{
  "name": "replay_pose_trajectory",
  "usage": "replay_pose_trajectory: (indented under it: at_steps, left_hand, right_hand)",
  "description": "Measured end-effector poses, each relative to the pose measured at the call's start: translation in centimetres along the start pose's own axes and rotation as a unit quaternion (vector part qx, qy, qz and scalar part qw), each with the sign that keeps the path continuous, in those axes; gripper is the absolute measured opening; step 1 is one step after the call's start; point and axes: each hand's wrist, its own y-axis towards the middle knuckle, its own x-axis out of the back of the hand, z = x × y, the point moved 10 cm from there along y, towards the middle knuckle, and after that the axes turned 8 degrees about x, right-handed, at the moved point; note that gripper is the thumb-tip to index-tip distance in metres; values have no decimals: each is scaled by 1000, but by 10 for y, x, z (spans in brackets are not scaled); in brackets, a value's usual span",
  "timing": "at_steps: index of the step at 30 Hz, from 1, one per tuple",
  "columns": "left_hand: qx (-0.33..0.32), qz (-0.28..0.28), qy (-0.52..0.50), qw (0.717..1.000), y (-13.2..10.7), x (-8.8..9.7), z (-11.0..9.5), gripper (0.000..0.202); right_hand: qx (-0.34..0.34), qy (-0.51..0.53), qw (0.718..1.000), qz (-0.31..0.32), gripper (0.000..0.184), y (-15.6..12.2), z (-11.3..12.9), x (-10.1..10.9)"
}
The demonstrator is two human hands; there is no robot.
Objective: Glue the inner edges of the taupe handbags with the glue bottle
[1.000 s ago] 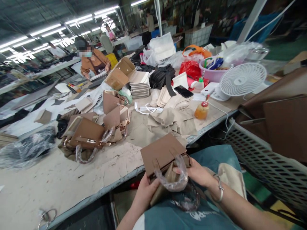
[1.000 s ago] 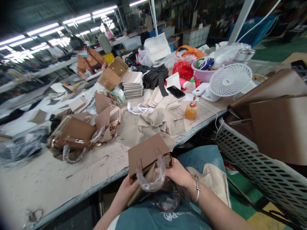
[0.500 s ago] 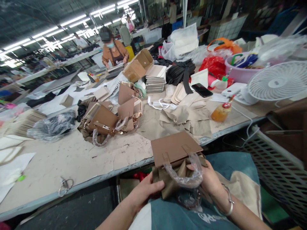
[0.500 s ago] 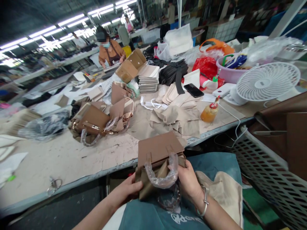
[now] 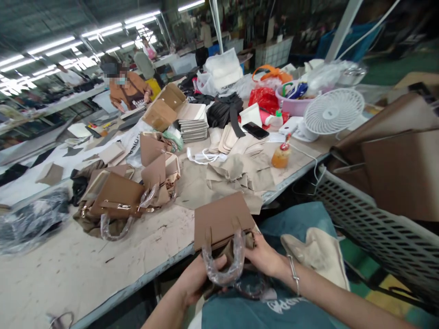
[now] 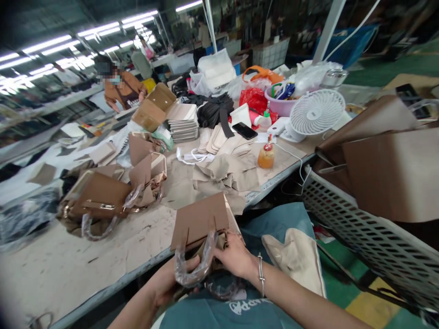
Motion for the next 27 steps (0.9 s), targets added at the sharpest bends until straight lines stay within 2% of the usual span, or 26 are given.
replay_pose_trajectory:
  at_steps: [3, 5, 7, 10, 12, 14, 17, 19, 22, 27]
  left_hand:
    - [-4, -30, 18, 999, 1, 20, -6, 34]
    - [-10, -60, 44, 997, 1, 35, -13, 31]
    - [-12, -74, 48, 996, -1, 44, -21, 25]
    - [-6, -65, -27, 998, -1, 47, -24, 21]
    - [13, -67, -94, 993, 0, 47, -17, 20]
    - [37, -64, -140, 987, 2, 44, -5, 21]
    - [64, -36, -181, 981, 2, 35, 9, 31]
    - [72, -4, -198, 978, -3, 26, 13, 37]
    - [66, 40, -202, 976, -11, 12, 11, 38]
    - [43, 29, -188, 981, -5, 2, 12, 34]
  right_hand:
    - [33, -60, 997, 34, 17, 0, 8, -13]
    - [32, -60, 996, 54, 16, -1, 10, -22]
    - [8, 13, 999, 52, 24, -3, 10, -26]
    - [5, 194, 980, 35, 59, -6, 19, -19]
    - [23, 269, 961, 54, 67, -9, 27, -14]
    - [18, 275, 959, 69, 56, -11, 24, -11]
    - [-19, 217, 975, 38, 39, -13, 5, -7]
    - [-41, 185, 982, 29, 35, -13, -3, -10]
    - [-60, 184, 980, 51, 31, -12, -6, -22]
    - [-55, 154, 986, 38, 20, -7, -4, -22]
